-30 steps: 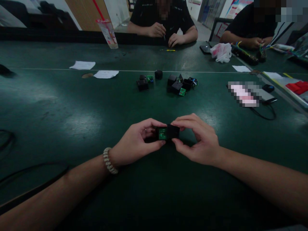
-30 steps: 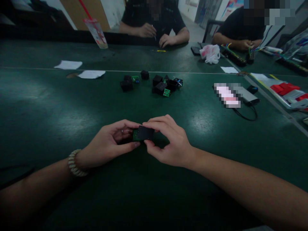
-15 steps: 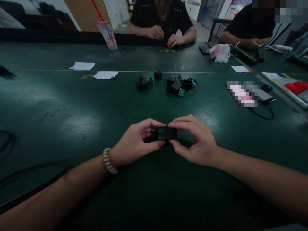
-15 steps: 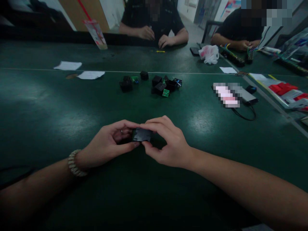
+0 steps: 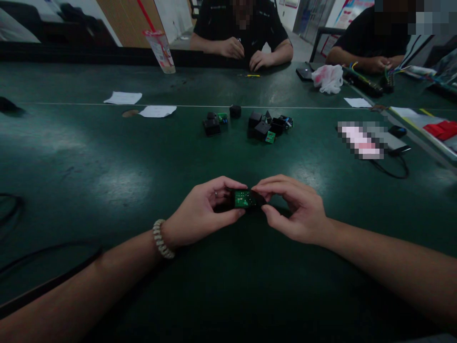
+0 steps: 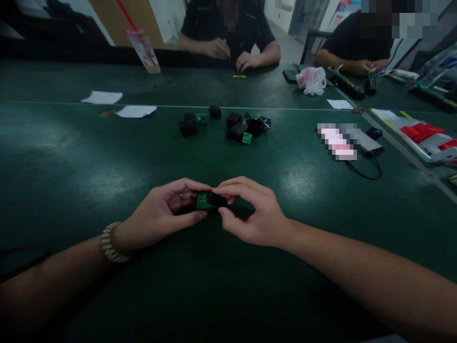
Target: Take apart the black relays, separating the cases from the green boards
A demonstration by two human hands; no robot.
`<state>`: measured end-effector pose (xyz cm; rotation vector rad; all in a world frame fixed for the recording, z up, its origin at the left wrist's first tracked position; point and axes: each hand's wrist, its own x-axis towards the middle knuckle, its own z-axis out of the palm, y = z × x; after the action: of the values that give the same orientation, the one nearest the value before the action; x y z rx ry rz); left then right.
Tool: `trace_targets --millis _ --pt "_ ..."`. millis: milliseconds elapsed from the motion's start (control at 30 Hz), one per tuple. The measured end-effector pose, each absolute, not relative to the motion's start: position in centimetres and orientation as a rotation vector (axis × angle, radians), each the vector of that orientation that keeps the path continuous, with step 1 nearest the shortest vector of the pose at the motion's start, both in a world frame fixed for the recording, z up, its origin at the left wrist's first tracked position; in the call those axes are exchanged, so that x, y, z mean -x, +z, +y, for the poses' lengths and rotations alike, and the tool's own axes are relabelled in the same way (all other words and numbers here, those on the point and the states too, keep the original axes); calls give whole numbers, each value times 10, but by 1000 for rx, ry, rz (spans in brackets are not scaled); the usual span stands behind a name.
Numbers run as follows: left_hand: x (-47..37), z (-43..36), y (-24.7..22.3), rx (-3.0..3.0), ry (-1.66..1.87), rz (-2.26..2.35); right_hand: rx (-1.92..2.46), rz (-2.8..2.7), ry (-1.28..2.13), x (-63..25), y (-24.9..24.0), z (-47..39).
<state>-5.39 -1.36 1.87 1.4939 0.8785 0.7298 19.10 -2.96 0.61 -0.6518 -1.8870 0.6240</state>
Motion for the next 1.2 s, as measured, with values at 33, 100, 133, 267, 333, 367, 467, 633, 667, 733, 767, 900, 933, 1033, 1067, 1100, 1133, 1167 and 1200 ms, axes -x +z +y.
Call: trace_targets --millis 33,100,133,267,333,367,467,633,667,733,767,900,933,1033,1067,1100,1133,1167,1200 --pt "54 -13 19 -1498 727 880 673 -1858 655 -191 5 -30" --pt "54 -13 19 -1506 725 888 760 -1762 736 -191 3 -30" --pt "54 -13 19 -1507 723 891 807 -1704 786 -190 3 -30" --pt "55 -13 19 -1523 719 904 881 -1544 983 -190 2 -29" --pt "56 -13 18 -1532 719 912 879 -1527 1035 -191 3 -28" --pt "56 -13 18 -1533 718 913 873 -1526 1053 -191 4 -27" --pt "55 -14 18 -1521 714 902 841 -1517 1087 -191 4 -27" --pt "54 -14 20 -1505 717 894 843 -1529 926 -190 6 -29" --pt "54 -14 20 -1505 718 894 831 -1543 897 -190 7 -29" --pt "54 -14 19 -1505 723 894 785 -1579 893 -191 9 -30" --pt "54 -14 19 -1504 726 894 754 -1596 907 -191 9 -30" --pt "54 -14 19 -1490 729 889 647 -1640 961 -191 8 -29" --pt "54 -14 20 -1487 726 890 635 -1650 965 -191 7 -28" --pt "54 -14 21 -1490 724 904 669 -1677 914 -191 5 -27" --pt "54 -14 22 -1497 726 905 693 -1685 881 -191 5 -27" --pt "54 -14 22 -1502 727 904 718 -1692 847 -192 4 -26" --pt "54 -14 22 -1507 728 903 736 -1705 818 -192 4 -26" --pt "54 -14 22 -1510 725 903 747 -1724 797 -192 4 -26" --pt "54 -14 22 -1512 723 903 749 -1747 786 -192 4 -26"
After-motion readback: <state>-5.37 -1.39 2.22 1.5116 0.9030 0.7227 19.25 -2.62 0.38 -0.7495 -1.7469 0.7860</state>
